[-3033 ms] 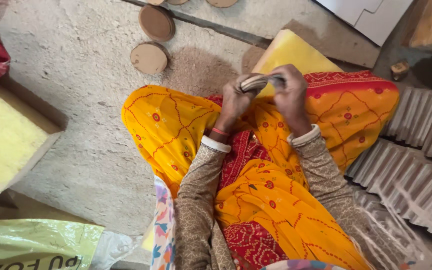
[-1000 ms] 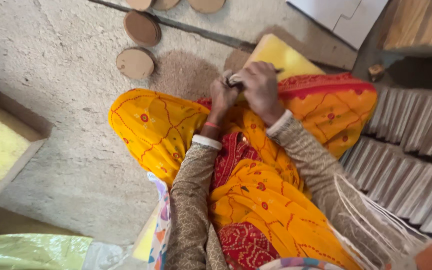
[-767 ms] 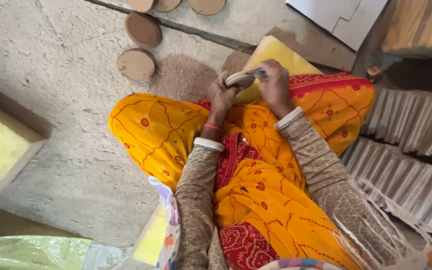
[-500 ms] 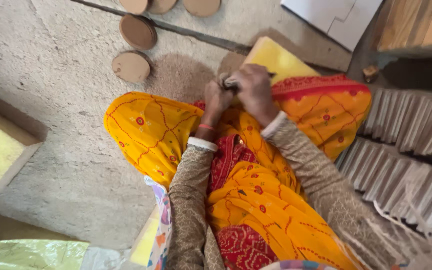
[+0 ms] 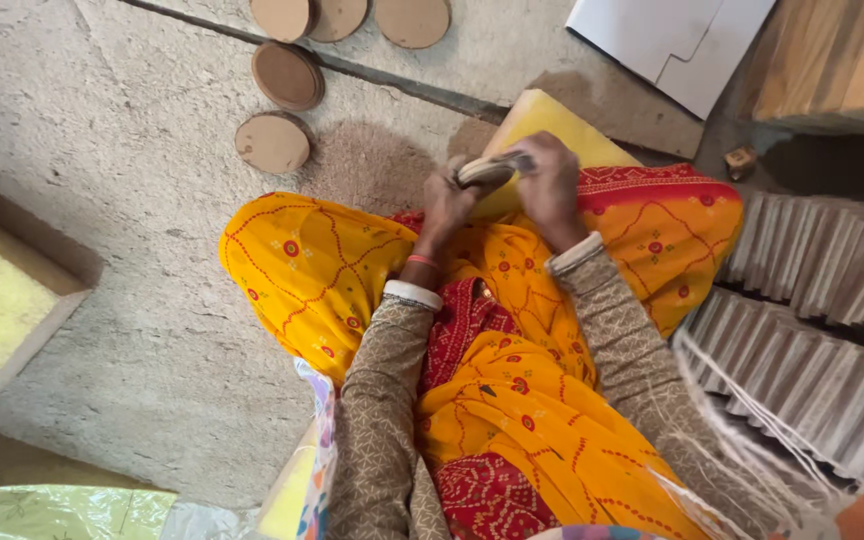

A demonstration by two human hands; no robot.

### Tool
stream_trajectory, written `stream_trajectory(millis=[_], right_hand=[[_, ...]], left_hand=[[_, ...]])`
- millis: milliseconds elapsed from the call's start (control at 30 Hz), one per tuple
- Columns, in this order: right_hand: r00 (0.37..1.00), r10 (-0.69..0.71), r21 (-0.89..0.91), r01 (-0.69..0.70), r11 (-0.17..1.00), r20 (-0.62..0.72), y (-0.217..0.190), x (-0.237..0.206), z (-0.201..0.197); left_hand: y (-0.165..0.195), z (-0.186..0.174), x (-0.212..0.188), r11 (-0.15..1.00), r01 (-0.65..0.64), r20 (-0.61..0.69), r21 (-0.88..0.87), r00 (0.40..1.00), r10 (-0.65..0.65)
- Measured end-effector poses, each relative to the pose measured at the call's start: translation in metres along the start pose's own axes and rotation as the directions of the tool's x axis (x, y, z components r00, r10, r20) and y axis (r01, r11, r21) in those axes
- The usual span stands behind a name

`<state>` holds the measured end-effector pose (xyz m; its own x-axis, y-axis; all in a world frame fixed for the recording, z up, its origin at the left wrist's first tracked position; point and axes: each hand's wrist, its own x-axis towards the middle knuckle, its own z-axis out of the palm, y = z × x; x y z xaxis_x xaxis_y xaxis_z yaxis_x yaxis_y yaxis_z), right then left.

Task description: The person sits cross-legged on a cushion on the floor and sands round wooden discs by hand using a sanding block, rubbing the surfaces and edges of one disc at a time and setting finished discs aside with others on the floor.

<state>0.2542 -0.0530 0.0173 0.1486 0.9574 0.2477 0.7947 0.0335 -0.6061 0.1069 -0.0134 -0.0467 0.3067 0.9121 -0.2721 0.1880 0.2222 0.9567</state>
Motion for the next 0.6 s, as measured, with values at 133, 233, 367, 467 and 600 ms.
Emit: stream_trajectory(millis=[133, 233, 367, 467, 600], right_hand=[[0.950, -0.298, -0.166, 0.311, 0.936, 0.095, -0.029, 0.007, 0.012], [0.982, -0.174, -0.135, 0.184, 0.974, 0.078, -0.019, 0.006, 0.012], [0.979, 0.192, 0.144, -0.201, 0.969, 0.076, 0.024, -0.009, -0.005], [0.970, 0.239, 0.161, -0.242, 0.957, 0.036, 0.036, -0.013, -0.007], [0.992, -0.124, -0.050, 0.125, 0.991, 0.005, 0.005, -0.003, 0.006]], left_hand=[[-0.003, 0.002, -0.003, 0.970, -0.053, -0.046, 0.236, 0.997, 0.065], [-0.006, -0.002, -0.006, 0.992, -0.072, -0.036, -0.102, 0.997, 0.068], [0.001, -0.004, -0.006, 0.947, 0.050, 0.069, -0.319, 0.997, -0.029], [0.003, -0.005, -0.002, 0.985, 0.047, 0.075, -0.163, 0.997, -0.035], [-0.003, -0.005, -0.002, 0.978, -0.061, 0.026, 0.197, 0.998, 0.057]])
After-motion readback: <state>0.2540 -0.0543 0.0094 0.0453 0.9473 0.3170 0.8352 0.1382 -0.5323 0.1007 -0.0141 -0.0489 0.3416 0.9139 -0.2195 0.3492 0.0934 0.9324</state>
